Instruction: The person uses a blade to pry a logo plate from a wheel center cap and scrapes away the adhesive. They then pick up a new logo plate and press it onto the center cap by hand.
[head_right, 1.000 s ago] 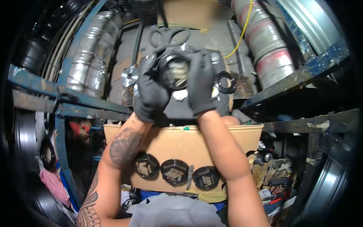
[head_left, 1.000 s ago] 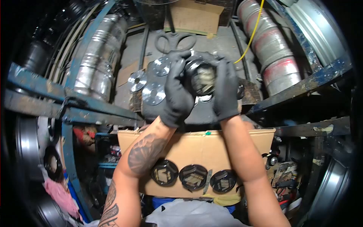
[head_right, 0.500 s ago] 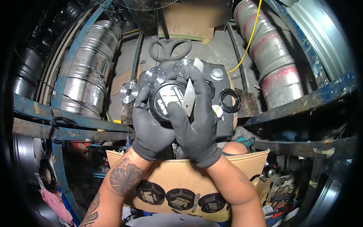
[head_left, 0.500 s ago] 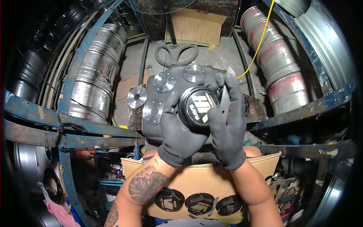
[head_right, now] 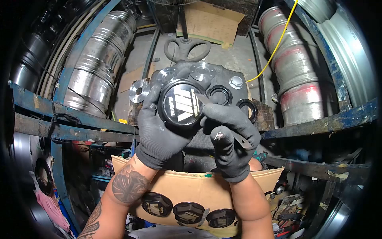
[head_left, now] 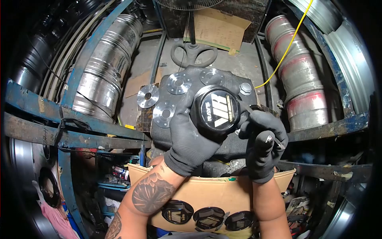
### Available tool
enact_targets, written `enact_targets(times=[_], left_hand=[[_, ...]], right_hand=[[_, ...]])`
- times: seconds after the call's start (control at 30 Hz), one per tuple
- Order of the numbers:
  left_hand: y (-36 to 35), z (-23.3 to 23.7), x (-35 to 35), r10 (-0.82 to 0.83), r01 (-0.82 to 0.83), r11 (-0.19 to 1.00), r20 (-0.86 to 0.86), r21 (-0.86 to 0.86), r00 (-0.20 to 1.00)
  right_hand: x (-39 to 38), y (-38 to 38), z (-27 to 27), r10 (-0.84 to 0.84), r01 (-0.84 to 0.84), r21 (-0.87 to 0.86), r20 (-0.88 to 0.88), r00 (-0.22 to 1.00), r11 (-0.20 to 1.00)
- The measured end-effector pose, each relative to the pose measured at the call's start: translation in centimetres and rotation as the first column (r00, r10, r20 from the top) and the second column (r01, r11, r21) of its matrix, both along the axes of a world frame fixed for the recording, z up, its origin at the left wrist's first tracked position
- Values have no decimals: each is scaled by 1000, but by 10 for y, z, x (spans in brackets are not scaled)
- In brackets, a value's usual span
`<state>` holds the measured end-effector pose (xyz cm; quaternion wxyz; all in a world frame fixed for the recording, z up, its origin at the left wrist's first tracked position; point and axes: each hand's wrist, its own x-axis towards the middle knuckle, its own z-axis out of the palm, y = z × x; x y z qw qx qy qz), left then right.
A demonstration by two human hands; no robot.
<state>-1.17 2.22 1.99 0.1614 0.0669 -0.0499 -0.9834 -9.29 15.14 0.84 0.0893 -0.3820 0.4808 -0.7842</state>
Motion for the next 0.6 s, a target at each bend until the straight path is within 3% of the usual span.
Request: enact_targets(times=[0.13, 0.23, 0.33, 0.47, 0.6], left_hand=[[-7, -4, 6, -108, 96, 991, -132, -94, 985], [-7, 0, 9, -109, 105, 993, -89, -52, 990], [-6, 10, 9, -106, 103, 973, -3, -207, 994], [-2, 10, 8, -47, 97, 893, 123, -440, 991], [-6, 11, 8, -77, 118, 944, 143, -309, 987]], right_hand=[[-1, 2, 2, 6, -2, 68, -60, 998, 998], [-2, 5, 4, 52, -47, 96, -59, 997, 994], [3, 4, 10, 78, -82, 103, 48, 996, 991], [5, 2, 16, 107, -106, 146, 2, 994, 984], [5, 1, 31, 139, -116, 263, -71, 988, 958]])
